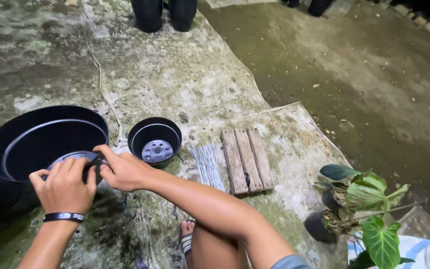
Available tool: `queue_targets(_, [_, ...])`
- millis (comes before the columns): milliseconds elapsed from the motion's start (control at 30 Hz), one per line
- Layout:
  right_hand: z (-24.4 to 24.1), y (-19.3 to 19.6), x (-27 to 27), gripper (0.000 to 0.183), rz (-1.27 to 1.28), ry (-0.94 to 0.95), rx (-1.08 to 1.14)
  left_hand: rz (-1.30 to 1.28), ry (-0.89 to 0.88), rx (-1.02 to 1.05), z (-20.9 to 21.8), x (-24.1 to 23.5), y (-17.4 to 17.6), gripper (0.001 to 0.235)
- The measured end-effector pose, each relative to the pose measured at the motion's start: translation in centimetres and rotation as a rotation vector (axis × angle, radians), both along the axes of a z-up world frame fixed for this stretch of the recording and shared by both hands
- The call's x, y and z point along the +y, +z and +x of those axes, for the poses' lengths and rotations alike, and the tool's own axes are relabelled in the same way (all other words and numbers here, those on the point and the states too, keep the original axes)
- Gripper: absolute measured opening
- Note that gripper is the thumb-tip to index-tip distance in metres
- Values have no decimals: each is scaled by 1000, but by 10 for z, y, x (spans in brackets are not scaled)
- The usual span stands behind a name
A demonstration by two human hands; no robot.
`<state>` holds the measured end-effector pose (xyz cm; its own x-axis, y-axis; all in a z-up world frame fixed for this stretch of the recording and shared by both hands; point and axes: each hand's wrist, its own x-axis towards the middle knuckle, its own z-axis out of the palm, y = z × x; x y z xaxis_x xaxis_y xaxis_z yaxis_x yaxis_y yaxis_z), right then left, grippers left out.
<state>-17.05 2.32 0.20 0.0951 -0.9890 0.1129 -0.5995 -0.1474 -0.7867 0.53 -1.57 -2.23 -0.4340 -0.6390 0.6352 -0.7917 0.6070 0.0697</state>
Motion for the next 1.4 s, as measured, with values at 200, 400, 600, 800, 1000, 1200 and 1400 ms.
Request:
queue_targets(200, [5, -18, -14, 45, -74, 27, 70, 168, 110, -83, -2, -6, -18, 18])
queue_targets(400, [28, -62, -28, 41, -145, 130, 184, 259, 72, 185, 17, 1, -35, 25])
queue_targets(600, [31, -64, -25, 38, -154, 110, 315, 336, 116, 258, 23, 10, -39, 20])
queue_targets(800, [30, -8, 15, 37, -202, 177, 229, 63, -33, 225, 21, 33, -10, 8])
queue_targets(1000, [36, 22, 47, 25, -167, 120, 25, -109, -99, 165, 20, 54, 14, 5])
queue_targets(1200, [26, 28, 64, 20, -416, 126, 270, -169, -95, 196, 6, 72, 26, 5])
queue_targets(1400, [20, 27, 55, 22, -276, 47, 39, -228, -103, 155, -2, 69, 39, 2])
